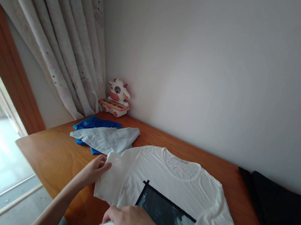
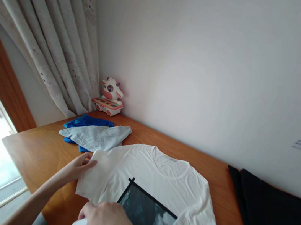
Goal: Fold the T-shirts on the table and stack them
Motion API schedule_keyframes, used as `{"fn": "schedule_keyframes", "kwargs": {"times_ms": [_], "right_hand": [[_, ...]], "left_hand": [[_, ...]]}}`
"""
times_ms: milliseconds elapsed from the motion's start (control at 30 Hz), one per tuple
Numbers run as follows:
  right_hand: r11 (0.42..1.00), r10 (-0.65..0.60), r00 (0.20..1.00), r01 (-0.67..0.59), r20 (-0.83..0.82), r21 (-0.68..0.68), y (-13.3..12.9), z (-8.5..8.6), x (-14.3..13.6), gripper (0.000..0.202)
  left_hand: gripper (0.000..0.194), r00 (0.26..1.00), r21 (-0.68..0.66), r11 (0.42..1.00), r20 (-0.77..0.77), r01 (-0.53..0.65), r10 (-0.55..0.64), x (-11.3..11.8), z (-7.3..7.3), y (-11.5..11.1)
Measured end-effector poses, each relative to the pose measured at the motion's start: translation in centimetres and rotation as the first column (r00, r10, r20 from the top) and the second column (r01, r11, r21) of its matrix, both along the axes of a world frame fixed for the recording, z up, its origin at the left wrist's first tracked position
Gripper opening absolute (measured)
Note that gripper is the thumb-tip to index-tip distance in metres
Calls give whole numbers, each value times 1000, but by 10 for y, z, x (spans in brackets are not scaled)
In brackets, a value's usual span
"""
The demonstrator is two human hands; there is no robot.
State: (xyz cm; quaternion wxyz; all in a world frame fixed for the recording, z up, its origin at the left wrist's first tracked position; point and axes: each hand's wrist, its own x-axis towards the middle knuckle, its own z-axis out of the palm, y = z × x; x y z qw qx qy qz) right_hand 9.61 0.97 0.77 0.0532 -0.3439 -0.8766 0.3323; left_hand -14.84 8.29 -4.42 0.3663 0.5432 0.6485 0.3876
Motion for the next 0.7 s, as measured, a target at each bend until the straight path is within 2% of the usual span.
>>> {"fn": "schedule_keyframes", "kwargs": {"times_ms": [67, 167, 233, 300, 367, 433, 500, 567, 633, 667, 700], "right_hand": [[999, -10, 1000, 9, 8, 51, 0, -14, -5, 36], [998, -49, 993, 54, -105, 42, 4, -25, -7, 39], [996, -90, 980, 85, -177, -37, 11, -26, -4, 41], [970, -190, 954, 147, -233, -193, 22, -27, 1, 41], [879, -375, 872, 226, -316, -419, 36, -30, 7, 35], [711, -597, 703, 240, -387, -662, 52, -36, 14, 31], [525, -774, 508, 178, -379, -832, 67, -43, 21, 38], [385, -873, 374, 135, -312, -913, 79, -49, 28, 52], [321, -910, 317, 130, -267, -938, 86, -54, 34, 60], [325, -914, 305, 147, -269, -934, 88, -57, 35, 60], [353, -909, 297, 179, -291, -919, 89, -59, 36, 57]], "left_hand": [[47, 995, 3, 1000, 101, -13, 13, 5, 2, -2], [50, 986, 72, 997, 166, -32, 20, 16, 12, -3], [48, 983, 131, 991, 184, -39, 14, 28, 22, -1], [43, 982, 202, 979, 188, -23, -16, 45, 32, -2], [37, 984, 267, 961, 145, 64, -106, 66, 43, -9], [36, 955, 290, 916, 13, 279, -295, 86, 50, -21], [42, 869, 279, 824, -191, 494, -456, 100, 50, -36], [48, 795, 266, 771, -394, 579, -461, 106, 43, -50], [52, 761, 241, 793, -530, 559, -375, 105, 31, -59], [54, 742, 212, 813, -574, 542, -345, 102, 24, -62], [55, 722, 177, 831, -609, 528, -329, 99, 19, -64]]}}
